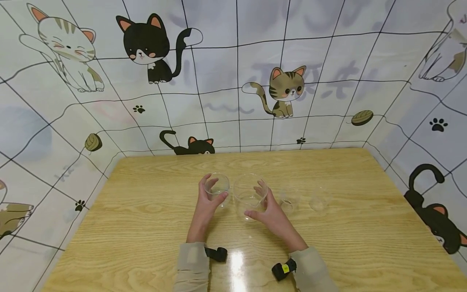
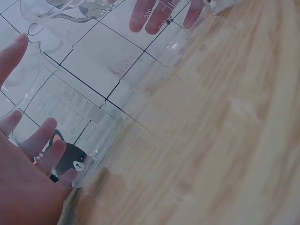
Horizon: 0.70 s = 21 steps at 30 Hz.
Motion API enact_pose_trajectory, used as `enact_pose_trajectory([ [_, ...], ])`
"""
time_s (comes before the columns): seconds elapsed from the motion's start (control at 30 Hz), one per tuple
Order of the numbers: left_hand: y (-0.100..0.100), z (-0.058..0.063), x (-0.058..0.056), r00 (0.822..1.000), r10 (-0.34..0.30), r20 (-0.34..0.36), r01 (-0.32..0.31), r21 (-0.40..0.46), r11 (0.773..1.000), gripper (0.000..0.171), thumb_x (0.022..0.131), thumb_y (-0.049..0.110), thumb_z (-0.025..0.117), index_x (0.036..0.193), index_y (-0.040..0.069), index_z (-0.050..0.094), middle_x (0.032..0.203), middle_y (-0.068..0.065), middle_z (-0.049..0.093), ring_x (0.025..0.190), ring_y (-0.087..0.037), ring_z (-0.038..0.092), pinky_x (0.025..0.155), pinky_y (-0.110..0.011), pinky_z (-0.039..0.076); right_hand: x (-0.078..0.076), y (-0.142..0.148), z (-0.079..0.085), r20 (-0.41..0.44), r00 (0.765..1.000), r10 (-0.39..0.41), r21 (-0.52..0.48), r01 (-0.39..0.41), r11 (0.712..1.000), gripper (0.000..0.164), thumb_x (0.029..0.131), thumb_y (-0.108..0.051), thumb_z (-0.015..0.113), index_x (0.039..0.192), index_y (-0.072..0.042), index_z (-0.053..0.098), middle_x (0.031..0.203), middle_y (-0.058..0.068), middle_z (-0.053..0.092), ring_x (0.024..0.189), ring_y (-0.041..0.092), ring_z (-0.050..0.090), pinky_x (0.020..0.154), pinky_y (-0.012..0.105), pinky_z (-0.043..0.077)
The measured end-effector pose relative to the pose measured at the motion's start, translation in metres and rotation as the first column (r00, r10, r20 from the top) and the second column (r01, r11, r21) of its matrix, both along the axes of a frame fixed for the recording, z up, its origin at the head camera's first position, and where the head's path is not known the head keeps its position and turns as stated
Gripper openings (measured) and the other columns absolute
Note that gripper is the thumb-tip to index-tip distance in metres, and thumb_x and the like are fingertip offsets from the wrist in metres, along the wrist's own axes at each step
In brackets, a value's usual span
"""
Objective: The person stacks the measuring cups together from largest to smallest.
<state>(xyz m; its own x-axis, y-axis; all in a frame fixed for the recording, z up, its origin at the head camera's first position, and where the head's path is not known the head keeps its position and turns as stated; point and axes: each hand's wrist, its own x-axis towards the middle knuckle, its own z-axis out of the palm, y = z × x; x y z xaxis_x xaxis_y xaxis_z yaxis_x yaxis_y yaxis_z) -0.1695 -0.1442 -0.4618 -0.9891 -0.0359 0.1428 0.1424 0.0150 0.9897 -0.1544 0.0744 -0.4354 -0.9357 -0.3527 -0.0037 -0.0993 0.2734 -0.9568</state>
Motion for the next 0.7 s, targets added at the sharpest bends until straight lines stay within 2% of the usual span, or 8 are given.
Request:
enact_pose_trajectory([
  [0.17, -0.002, -0.014, -0.007, 0.999, 0.045, -0.019, -0.045, -0.025, 0.999, 0.079, 0.075, 0.028, 0.072, 0.136, 0.028, 0.022, 0.135, 0.001, 0.035, 0.129, -0.024, 0.021, 0.101, -0.050, 0.021, -0.001, 0.000, 0.001, -0.008, 1.000, 0.008, 0.002, -0.008, 1.000, 0.096, 0.074, -0.035, 0.072, 0.143, -0.027, 0.005, 0.144, 0.005, 0.024, 0.130, 0.028, 0.021, 0.100, 0.054, 0.020],
  [0.37, -0.003, -0.012, -0.007, 0.998, 0.061, -0.019, -0.062, -0.061, 0.996, 0.079, 0.074, 0.030, 0.073, 0.135, 0.029, 0.022, 0.134, 0.004, 0.036, 0.130, -0.022, 0.019, 0.103, -0.049, 0.017, -0.002, 0.000, 0.002, -0.010, 1.000, 0.006, 0.006, -0.006, 1.000, 0.095, 0.074, -0.036, 0.071, 0.142, -0.031, 0.005, 0.144, 0.005, 0.025, 0.130, 0.027, 0.022, 0.100, 0.054, 0.020],
  [0.57, -0.003, -0.008, -0.008, 0.997, 0.055, -0.057, -0.060, -0.096, 0.994, 0.079, 0.076, 0.027, 0.071, 0.137, 0.022, 0.021, 0.138, 0.003, 0.033, 0.131, -0.017, 0.019, 0.105, -0.048, 0.010, -0.002, 0.000, 0.003, -0.007, 1.000, 0.005, 0.010, -0.004, 1.000, 0.095, 0.074, -0.037, 0.071, 0.141, -0.033, 0.005, 0.144, 0.005, 0.025, 0.130, 0.029, 0.022, 0.100, 0.054, 0.020],
  [0.7, -0.002, -0.007, -0.008, 0.995, 0.072, -0.065, -0.080, -0.133, 0.988, 0.079, 0.075, 0.029, 0.072, 0.137, 0.021, 0.023, 0.138, 0.002, 0.034, 0.130, -0.015, 0.021, 0.105, -0.048, 0.010, -0.002, 0.000, 0.004, -0.004, 1.000, 0.006, 0.008, -0.006, 1.000, 0.095, 0.074, -0.037, 0.071, 0.142, -0.031, 0.005, 0.144, 0.006, 0.024, 0.130, 0.029, 0.022, 0.100, 0.053, 0.020],
])
